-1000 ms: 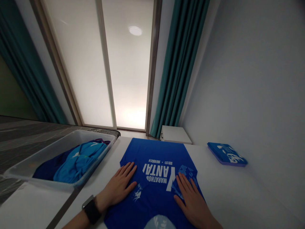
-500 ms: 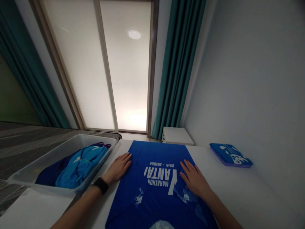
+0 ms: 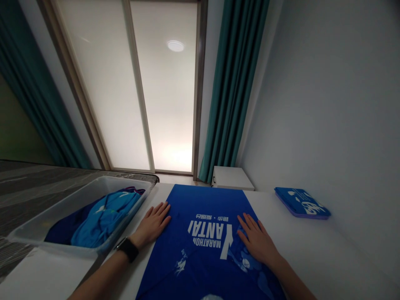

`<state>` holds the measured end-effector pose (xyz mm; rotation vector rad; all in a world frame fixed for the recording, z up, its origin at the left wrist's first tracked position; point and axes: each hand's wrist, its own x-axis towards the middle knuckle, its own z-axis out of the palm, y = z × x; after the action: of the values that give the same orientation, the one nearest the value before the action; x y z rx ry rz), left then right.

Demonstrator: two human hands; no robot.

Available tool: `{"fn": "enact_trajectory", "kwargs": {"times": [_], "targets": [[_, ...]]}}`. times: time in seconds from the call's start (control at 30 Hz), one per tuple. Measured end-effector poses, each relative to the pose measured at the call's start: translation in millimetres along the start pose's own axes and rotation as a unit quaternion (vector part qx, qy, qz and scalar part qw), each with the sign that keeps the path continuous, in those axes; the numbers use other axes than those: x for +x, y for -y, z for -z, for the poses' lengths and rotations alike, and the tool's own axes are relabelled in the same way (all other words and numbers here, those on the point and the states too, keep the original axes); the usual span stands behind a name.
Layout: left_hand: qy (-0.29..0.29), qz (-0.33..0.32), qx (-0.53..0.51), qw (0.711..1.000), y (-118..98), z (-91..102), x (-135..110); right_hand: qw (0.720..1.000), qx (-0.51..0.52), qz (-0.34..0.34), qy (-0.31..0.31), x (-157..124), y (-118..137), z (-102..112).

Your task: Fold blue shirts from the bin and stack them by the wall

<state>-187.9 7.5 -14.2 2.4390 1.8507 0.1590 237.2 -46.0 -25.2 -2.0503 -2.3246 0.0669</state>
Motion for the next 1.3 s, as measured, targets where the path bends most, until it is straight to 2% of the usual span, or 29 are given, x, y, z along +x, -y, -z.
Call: {"fn": "enact_trajectory", "kwargs": {"times": [0.13,0.3,0.5,0.7,0.8,0.93,1.1,1.3], "targets": [[-0.008,0.005,-0.013,1.0,0.6,5.3,5.0,1.0,0.011,-0.011,0.013,1.9,3.6,9.8],[-0.056,0.017,-0.052,0.997,-0.1,3.8,29.2,1.0,0.018,0.006,0.001,17.3,11.0,22.6],[-0.098,0.073,-0.14,0.983,-2.4,10.2,80.9,0.999,0.042,0.034,0.0,45.9,16.7,22.5],[-0.097,0.139,-0.146,0.975,20.7,18.8,137.6,0.986,0.115,0.108,-0.058,57.1,22.1,8.2],[-0.089,0.166,-0.144,0.972,30.7,17.8,154.4,0.98,0.136,0.135,-0.047,57.3,29.0,4.0],[-0.085,0.197,-0.143,0.966,29.4,13.9,167.0,0.974,0.142,0.176,-0.016,65.0,54.0,14.0],[-0.086,0.206,-0.147,0.964,19.0,9.3,172.1,0.964,0.16,0.21,-0.022,86.7,93.2,28.9],[-0.096,0.199,-0.194,0.956,16.5,9.3,174.1,0.963,0.161,0.215,-0.015,94.1,106.6,13.8]]}}
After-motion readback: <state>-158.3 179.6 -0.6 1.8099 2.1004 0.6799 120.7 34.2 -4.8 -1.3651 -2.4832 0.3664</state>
